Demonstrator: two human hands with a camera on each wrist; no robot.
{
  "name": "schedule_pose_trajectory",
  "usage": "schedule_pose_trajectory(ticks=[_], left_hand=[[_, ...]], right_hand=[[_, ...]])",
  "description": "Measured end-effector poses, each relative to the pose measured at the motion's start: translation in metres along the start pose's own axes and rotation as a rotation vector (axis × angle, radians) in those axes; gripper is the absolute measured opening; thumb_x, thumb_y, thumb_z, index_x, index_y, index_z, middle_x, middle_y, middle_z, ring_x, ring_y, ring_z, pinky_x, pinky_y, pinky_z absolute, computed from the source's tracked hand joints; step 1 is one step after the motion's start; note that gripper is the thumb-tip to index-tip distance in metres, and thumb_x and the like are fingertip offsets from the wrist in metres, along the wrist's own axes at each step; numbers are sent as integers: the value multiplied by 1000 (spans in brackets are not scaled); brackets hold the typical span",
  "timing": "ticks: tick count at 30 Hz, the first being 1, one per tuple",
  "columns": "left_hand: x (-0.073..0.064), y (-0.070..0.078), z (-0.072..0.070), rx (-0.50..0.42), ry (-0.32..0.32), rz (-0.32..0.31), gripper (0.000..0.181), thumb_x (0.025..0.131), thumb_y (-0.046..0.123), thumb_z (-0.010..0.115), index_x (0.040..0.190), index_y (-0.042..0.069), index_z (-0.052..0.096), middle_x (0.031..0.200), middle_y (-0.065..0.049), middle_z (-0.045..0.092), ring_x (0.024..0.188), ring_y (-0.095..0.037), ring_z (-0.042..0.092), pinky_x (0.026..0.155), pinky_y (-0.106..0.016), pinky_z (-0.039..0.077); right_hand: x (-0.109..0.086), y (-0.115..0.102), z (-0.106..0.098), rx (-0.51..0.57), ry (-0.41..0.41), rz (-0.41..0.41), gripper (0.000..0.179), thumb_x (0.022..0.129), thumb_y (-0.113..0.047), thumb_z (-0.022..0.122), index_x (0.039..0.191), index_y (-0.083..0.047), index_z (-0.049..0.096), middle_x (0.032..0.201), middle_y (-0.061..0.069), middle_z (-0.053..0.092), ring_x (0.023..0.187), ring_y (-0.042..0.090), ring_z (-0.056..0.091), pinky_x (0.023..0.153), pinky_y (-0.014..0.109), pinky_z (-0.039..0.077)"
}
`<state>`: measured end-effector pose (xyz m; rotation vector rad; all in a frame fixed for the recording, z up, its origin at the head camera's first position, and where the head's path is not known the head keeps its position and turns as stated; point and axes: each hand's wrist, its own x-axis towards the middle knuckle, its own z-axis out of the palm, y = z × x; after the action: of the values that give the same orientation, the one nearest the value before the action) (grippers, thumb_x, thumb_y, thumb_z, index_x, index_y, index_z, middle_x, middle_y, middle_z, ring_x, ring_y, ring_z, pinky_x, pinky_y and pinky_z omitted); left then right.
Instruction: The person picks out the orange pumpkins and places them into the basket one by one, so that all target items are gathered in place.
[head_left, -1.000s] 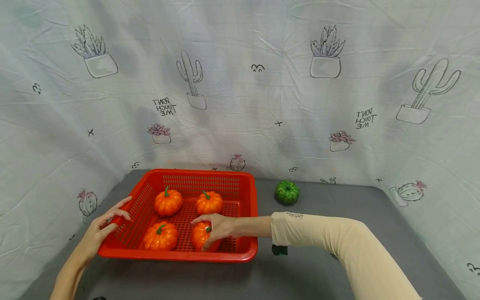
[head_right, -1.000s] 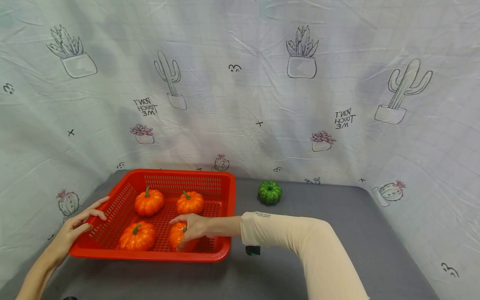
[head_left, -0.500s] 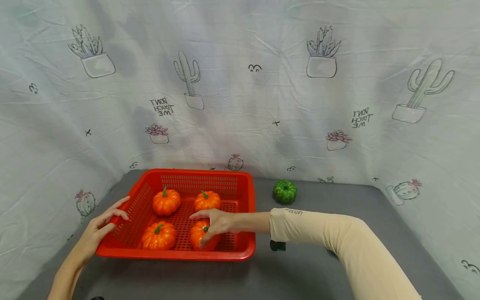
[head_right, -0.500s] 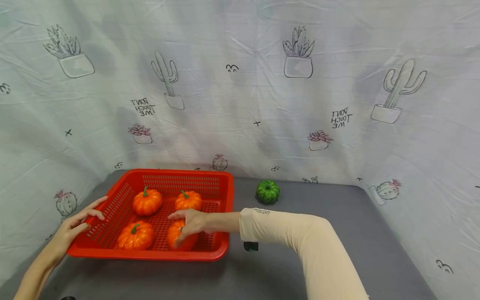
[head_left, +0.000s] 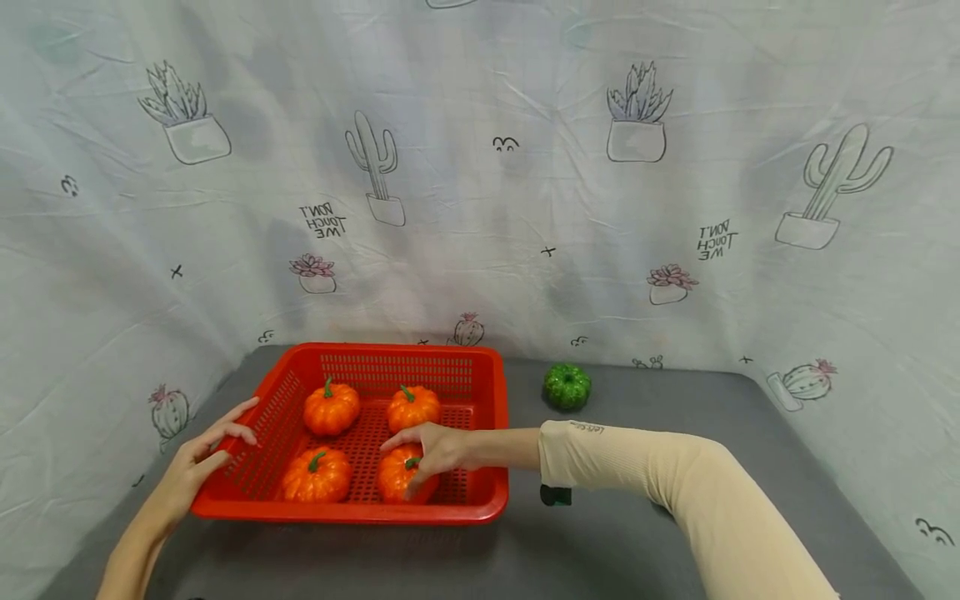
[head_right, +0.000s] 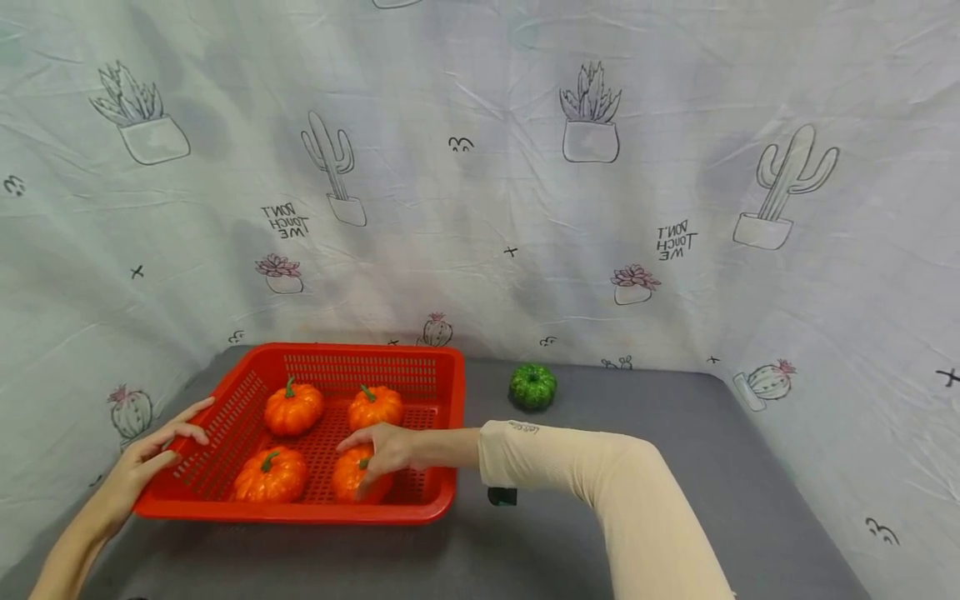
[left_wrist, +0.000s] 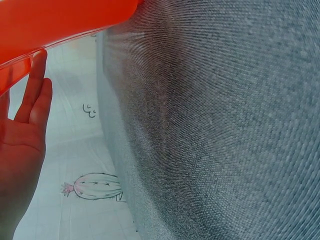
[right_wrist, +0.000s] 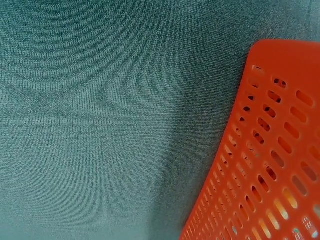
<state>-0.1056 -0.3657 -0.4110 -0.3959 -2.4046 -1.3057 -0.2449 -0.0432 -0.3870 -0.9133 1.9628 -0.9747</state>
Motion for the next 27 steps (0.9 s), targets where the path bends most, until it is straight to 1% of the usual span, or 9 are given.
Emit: schedule_pose_trajectory(ticks=[5,8,13,16,19,22,23,25,27], left_hand=[[3,-2,4,6,3,-4,21,94,-10,39,101,-4,58,148,6,38,128,1,33,71,-24,36],[5,-3,6,-5,-1,11,23,93,-12,39,101,-3,58,148,4,38,129,1,33,72,-23,35],[8,-5,3,-31,-32,17,24,93,-13,38,103,-4,58,150,2,36,132,0,31,76,-21,35],[10,-4,-4,1,-67,7,25,95,-11,38,109,-4,58,152,5,33,133,4,26,78,-19,34],[12,-6,-16,51,-125,5,30,96,-9,39,122,-4,54,153,9,30,133,8,25,76,-16,39],[16,-10,-30,62,-186,16,44,96,-10,38,139,-4,39,152,14,29,130,10,28,78,-14,41],[17,-11,-33,60,-198,24,49,95,-11,38,143,-3,33,151,15,30,129,10,29,78,-14,41],[22,-12,-39,55,-211,28,56,96,-11,37,149,0,23,148,18,33,126,11,33,80,-10,39],[28,-13,-42,56,-212,27,57,97,-10,37,150,3,21,143,22,36,122,13,37,81,-7,37]], right_hand=[[-3,5,-2,2,12,-11,69,68,4,83,129,-16,59,137,-2,49,117,9,44,92,26,42],[-8,5,-6,18,1,-19,68,69,4,81,131,-13,58,139,-2,49,121,10,43,95,26,40],[-17,-6,-19,70,-22,-29,61,75,4,77,132,-8,56,145,3,45,136,18,35,104,31,36],[-28,-17,-33,87,-32,-33,57,79,0,75,133,-9,56,144,4,47,138,22,33,104,35,36],[-47,-30,-54,91,-35,-71,53,85,-5,71,134,-11,55,141,2,50,135,25,38,101,34,39],[-75,-37,-80,81,-22,-123,50,89,-9,67,136,-12,52,141,1,50,131,23,44,99,34,40],[-86,-36,-88,77,-14,-142,49,90,-10,65,137,-10,51,141,2,50,129,24,45,98,34,42],[-112,-30,-104,67,13,-147,48,92,-12,64,138,-12,50,141,2,49,127,22,48,98,35,42],[-140,-21,-117,42,53,-134,47,93,-15,63,138,-14,50,141,2,48,127,24,47,99,37,41]])
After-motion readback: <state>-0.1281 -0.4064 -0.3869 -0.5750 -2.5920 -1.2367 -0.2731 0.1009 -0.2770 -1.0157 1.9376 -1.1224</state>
